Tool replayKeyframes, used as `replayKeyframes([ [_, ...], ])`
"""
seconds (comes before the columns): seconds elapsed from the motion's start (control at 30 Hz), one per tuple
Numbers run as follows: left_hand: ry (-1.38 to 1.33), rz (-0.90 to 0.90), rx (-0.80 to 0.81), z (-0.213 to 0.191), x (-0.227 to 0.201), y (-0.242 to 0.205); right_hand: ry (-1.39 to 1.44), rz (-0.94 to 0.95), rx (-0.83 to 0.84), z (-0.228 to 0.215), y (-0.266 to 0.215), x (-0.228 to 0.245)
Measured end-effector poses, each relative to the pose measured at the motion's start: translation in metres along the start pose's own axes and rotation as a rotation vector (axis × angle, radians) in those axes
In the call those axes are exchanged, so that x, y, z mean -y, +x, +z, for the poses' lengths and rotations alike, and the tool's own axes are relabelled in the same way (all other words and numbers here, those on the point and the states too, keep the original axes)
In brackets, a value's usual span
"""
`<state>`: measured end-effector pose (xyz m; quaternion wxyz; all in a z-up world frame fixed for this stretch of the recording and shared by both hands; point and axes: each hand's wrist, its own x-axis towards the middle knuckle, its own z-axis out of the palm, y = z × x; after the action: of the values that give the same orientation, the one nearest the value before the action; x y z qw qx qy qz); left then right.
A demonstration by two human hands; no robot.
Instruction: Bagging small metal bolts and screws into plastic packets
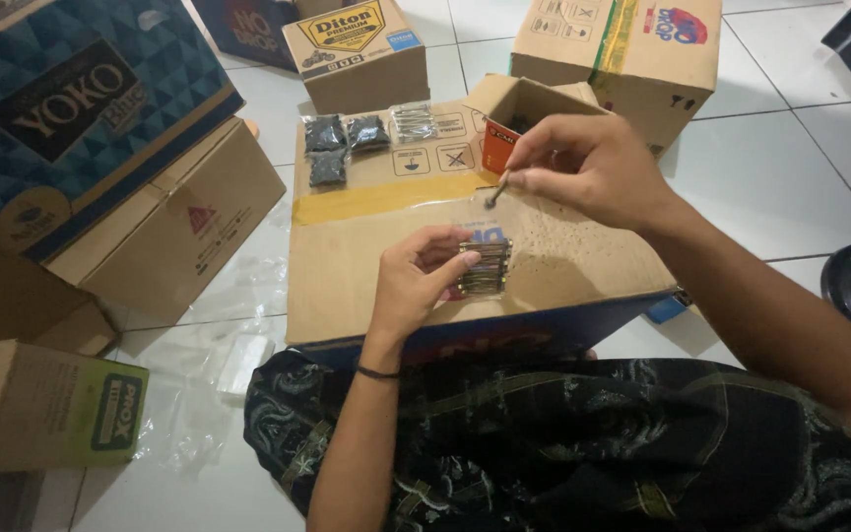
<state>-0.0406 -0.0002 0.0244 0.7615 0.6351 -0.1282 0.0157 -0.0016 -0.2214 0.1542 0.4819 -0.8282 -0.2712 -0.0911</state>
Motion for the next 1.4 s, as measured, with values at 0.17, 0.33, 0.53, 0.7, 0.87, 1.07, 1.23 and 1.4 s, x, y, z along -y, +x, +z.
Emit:
replayKeyframes([
  [0.17,0.010,0.003,0.004,0.000,0.000,0.000,-0.016,0.027,0.019,-0.006,0.002,-0.001],
  [0.33,0.004,0.011,0.006,-0.001,0.004,0.001,-0.012,0.050,0.062,-0.001,-0.002,0.004],
  [0.53,0.001,0.021,0.023,0.002,-0.003,-0.001,-0.001,0.034,0.122,0.004,0.002,-0.005],
  [0.7,0.010,0.023,-0.003,0.000,-0.005,0.000,0.130,-0.037,0.089,0.018,0.006,-0.012],
  [0.87,0.020,0.034,-0.012,-0.005,0.002,0.006,0.159,0.039,0.110,0.025,0.003,-0.028],
  [1.07,-0.001,0.044,-0.004,-0.005,0.008,0.007,-0.089,-0.054,0.230,0.013,-0.002,-0.021],
  [1.23,0.014,0.034,0.003,-0.007,0.012,0.009,-0.276,-0.308,0.350,0.006,-0.004,-0.015],
  [1.4,0.024,0.012,-0.023,-0.009,0.013,0.009,-0.416,-0.322,0.479,0.009,-0.003,-0.009],
])
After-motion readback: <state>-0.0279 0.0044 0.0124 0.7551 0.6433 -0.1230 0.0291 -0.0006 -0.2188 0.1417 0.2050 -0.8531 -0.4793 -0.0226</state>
